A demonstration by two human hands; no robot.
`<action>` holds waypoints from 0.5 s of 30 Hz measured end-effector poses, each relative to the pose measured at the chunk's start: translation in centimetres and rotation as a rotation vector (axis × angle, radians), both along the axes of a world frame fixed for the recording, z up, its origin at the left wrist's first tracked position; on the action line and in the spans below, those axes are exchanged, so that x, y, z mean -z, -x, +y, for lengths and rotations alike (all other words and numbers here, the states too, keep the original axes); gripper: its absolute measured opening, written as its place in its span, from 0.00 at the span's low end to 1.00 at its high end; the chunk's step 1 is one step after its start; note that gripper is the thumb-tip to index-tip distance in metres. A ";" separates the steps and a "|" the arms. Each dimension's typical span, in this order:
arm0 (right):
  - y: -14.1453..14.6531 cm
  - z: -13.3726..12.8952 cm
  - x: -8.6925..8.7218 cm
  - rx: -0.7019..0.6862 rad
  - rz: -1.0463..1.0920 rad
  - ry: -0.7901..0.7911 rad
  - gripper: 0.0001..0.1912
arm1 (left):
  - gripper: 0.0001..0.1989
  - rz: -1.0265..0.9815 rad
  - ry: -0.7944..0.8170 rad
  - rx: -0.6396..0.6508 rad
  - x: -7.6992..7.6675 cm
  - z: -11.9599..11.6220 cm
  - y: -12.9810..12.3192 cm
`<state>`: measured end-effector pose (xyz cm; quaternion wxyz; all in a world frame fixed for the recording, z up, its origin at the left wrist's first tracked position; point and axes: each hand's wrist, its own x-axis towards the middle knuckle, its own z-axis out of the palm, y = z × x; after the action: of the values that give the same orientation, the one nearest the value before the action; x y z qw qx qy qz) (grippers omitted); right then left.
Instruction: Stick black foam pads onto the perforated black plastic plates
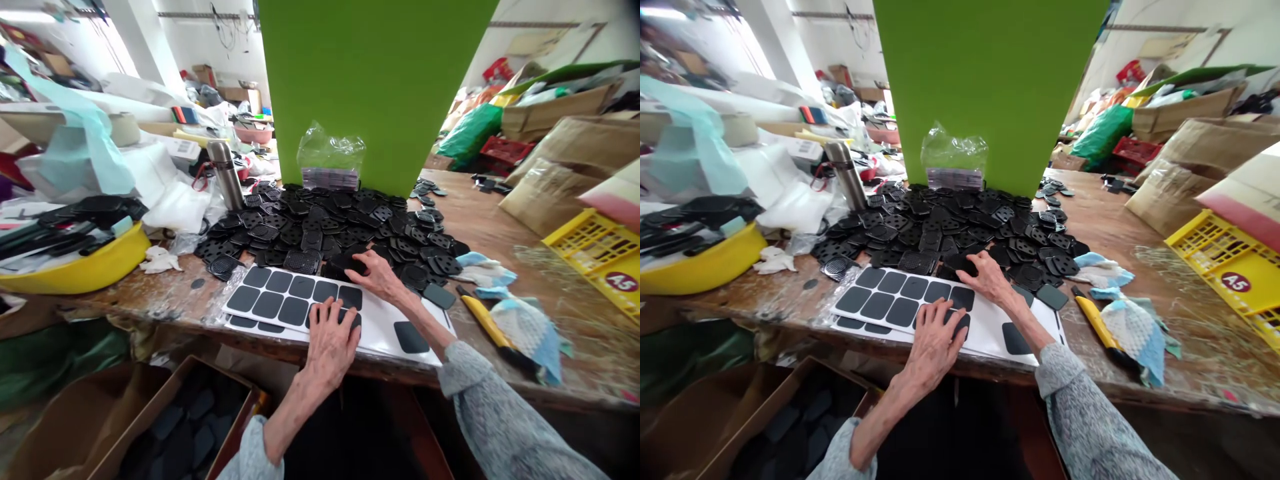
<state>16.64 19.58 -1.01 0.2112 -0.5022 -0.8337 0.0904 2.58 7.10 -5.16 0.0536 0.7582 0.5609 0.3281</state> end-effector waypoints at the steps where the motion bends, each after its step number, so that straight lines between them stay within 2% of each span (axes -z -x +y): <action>1: -0.2 -0.8 -0.4 0.015 0.127 0.064 0.21 | 0.14 -0.111 0.006 -0.024 -0.6 -0.1 0.2; 4: -0.3 -5.0 -1.2 -0.037 0.475 0.327 0.20 | 0.23 -0.606 0.105 -0.100 -2.6 -0.6 0.8; 6: 0.2 -8.8 -1.4 -0.092 0.584 0.400 0.18 | 0.29 -0.959 0.272 -0.057 -3.7 -1.3 1.0; 8: 0.9 -12.7 -1.1 -0.115 0.582 0.331 0.16 | 0.29 -1.203 0.461 -0.009 -4.4 -2.4 1.2; 10: 1.5 -16.0 -0.3 -0.143 0.528 0.267 0.19 | 0.27 -1.344 0.611 -0.028 -4.5 -3.8 1.5; 12: 1.8 -18.3 0.9 -0.169 0.456 0.204 0.22 | 0.25 -1.452 0.736 -0.054 -4.3 -5.3 2.0; 15: 1.6 -20.5 2.9 -0.129 0.358 0.058 0.24 | 0.26 -1.579 0.904 0.018 -3.7 -7.3 2.4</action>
<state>15.03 -0.95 -3.90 0.3353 -0.4296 -0.8103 0.2156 0.14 -0.15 -1.45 0.7169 0.2242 0.4304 0.5006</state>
